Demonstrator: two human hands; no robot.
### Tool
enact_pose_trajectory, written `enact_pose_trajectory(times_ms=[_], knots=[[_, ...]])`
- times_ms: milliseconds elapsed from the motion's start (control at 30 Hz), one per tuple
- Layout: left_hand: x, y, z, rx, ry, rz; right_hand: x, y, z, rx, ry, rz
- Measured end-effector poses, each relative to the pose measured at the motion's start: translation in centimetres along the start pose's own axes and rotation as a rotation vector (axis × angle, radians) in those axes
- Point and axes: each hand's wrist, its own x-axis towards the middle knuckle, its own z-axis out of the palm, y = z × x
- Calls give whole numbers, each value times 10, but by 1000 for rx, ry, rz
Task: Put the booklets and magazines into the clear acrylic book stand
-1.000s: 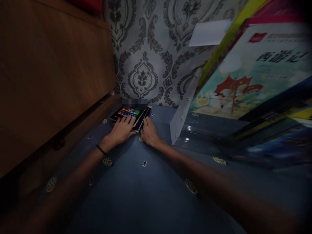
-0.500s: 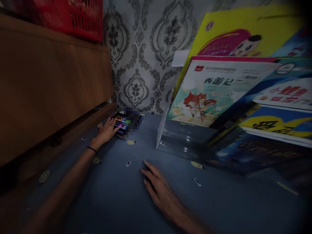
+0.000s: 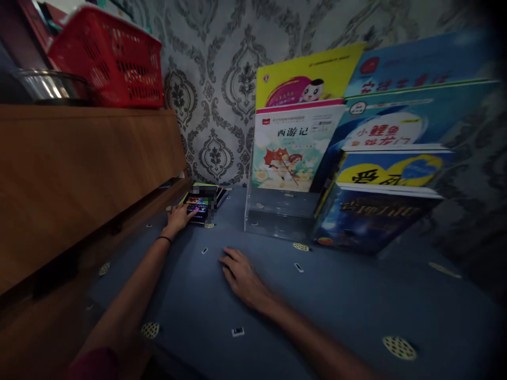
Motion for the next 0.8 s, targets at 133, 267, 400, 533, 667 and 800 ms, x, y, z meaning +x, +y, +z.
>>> enact_pose_trajectory(times_ms=[133,267,400,533,667,800], knots=[[7,2,-8,12,-10,-32,1,-1,-1,-20,-9,-2],[18,6,-9,14,-19,-63,2,-1,-2,-14,-8,4],[26,7,-8,25,-26,-109,1,0,-2,-8,-23,3],[33,6,-7,25,-44,-153,2,-2,-3,-9,-17,7],[43,2,-7,23,-51,-192,3,-7,-7,3,-43,24],[54,-5,-8,27,-60,-188,3,-10,-10,-4,-59,39]])
